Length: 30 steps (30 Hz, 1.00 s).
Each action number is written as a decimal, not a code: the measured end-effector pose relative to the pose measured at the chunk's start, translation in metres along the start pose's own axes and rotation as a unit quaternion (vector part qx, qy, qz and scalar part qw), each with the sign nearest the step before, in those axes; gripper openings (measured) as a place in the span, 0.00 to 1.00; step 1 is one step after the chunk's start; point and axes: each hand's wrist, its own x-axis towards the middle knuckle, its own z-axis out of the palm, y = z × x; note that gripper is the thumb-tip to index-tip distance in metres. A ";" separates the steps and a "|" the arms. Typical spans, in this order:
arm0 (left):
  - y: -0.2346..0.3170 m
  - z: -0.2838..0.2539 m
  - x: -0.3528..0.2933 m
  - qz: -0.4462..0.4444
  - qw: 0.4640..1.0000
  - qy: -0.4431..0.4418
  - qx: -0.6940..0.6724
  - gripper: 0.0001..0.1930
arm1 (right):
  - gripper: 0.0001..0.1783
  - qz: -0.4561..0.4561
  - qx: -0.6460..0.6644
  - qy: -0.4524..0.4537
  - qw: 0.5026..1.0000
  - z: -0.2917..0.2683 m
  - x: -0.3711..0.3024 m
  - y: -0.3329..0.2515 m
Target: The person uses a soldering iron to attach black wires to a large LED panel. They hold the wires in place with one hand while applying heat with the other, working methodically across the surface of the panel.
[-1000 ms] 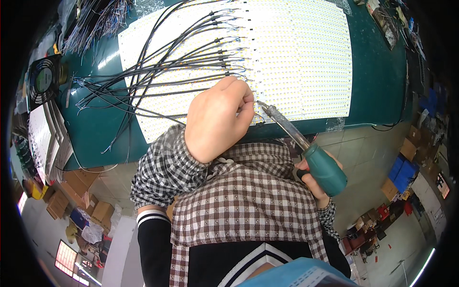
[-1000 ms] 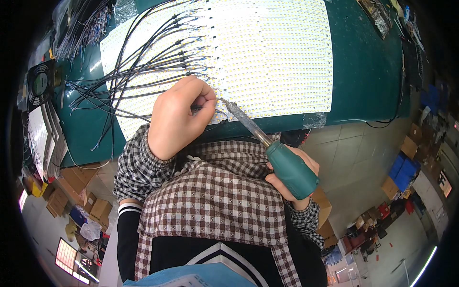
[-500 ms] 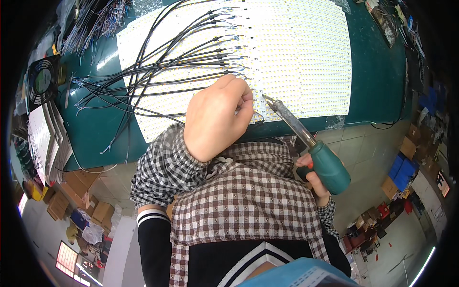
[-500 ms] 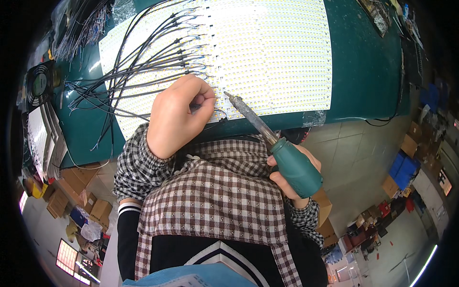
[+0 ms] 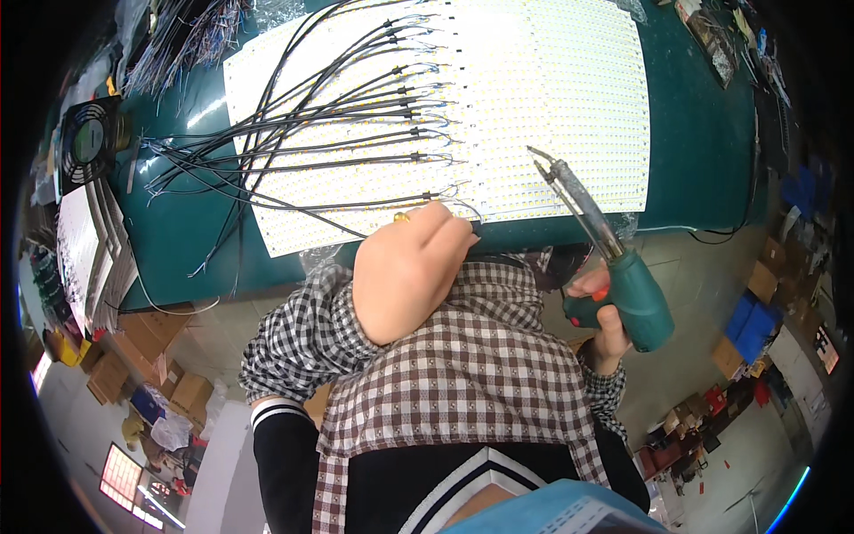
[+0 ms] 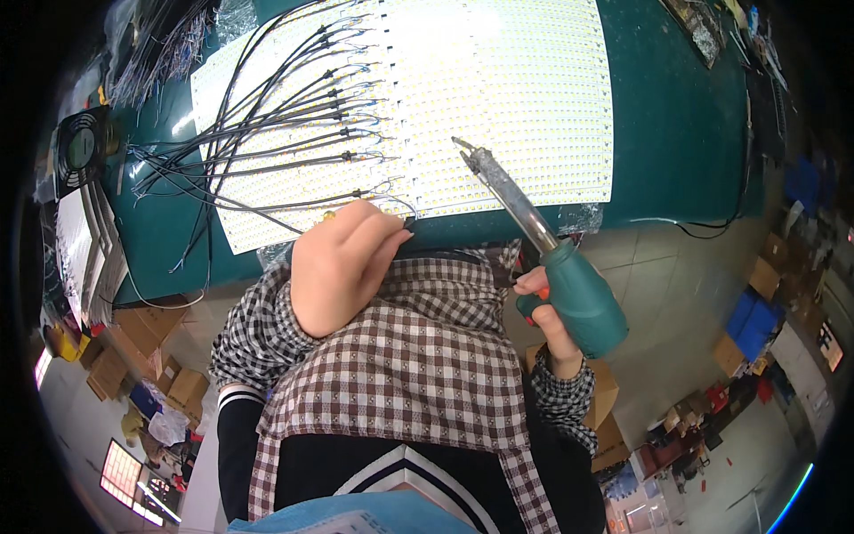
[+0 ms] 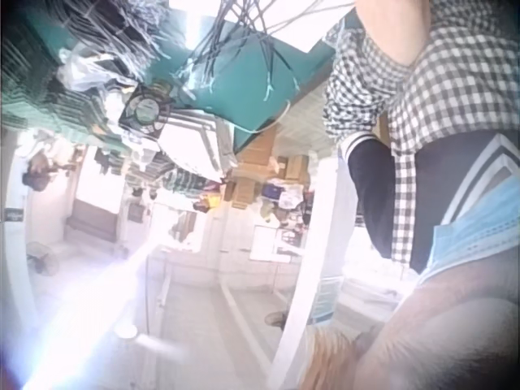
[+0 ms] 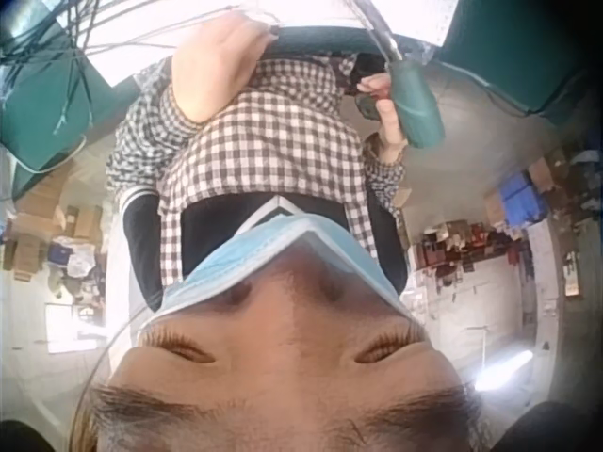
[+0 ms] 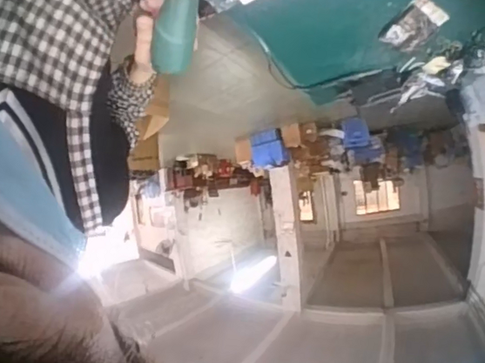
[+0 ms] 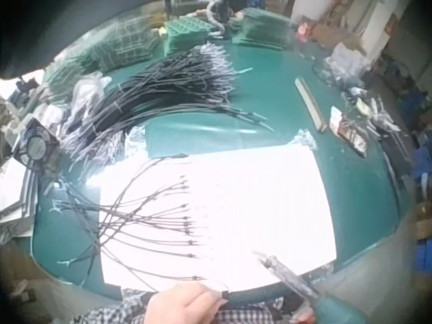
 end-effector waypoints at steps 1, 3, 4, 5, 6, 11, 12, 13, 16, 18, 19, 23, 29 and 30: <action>0.000 0.002 -0.002 0.020 1.000 0.011 0.011 0.12 | 0.36 0.006 -0.005 -0.001 1.000 -0.001 0.001 -0.002; -0.007 0.004 -0.007 0.042 0.998 0.011 0.037 0.13 | 0.38 0.007 -0.008 0.002 1.000 -0.003 0.001 -0.001; -0.010 0.003 -0.009 0.048 0.998 0.016 0.043 0.13 | 0.39 0.002 -0.007 0.006 1.000 -0.004 0.000 0.000; -0.012 0.001 -0.010 0.054 0.997 0.020 0.048 0.13 | 0.40 0.001 -0.006 0.009 1.000 -0.004 -0.002 0.000; -0.012 -0.005 -0.011 0.053 0.997 0.029 0.055 0.12 | 0.40 -0.002 -0.004 0.010 1.000 -0.004 -0.002 0.002; -0.007 -0.024 -0.008 0.012 0.997 0.041 0.058 0.10 | 0.39 -0.012 -0.008 0.012 1.000 -0.002 0.000 0.000; -0.006 -0.025 -0.008 -0.011 0.999 0.036 0.036 0.09 | 0.39 -0.014 -0.009 0.010 1.000 -0.002 0.000 0.000; -0.005 -0.027 -0.007 -0.035 0.999 0.031 0.014 0.08 | 0.39 -0.016 -0.010 0.009 1.000 -0.003 0.000 0.001; 0.005 -0.027 -0.001 -0.102 0.993 0.010 -0.055 0.07 | 0.37 -0.015 -0.009 0.006 1.000 -0.002 0.001 -0.002; 0.003 -0.020 0.003 -0.097 0.992 0.026 -0.075 0.08 | 0.36 -0.015 -0.009 0.008 1.000 -0.002 0.000 -0.003; 0.005 -0.020 0.005 -0.117 0.991 0.012 -0.068 0.08 | 0.36 -0.017 -0.010 0.006 1.000 -0.003 0.000 -0.001; 0.009 -0.018 0.010 -0.150 0.986 -0.008 -0.076 0.08 | 0.38 -0.013 -0.013 0.023 1.000 0.000 0.000 -0.005; 0.009 -0.004 0.001 -0.084 0.994 0.063 -0.011 0.08 | 0.41 -0.018 -0.011 0.013 1.000 -0.002 0.001 -0.002; 0.010 -0.004 0.000 -0.085 0.994 0.072 -0.008 0.08 | 0.41 -0.015 -0.012 0.012 1.000 -0.002 0.001 -0.002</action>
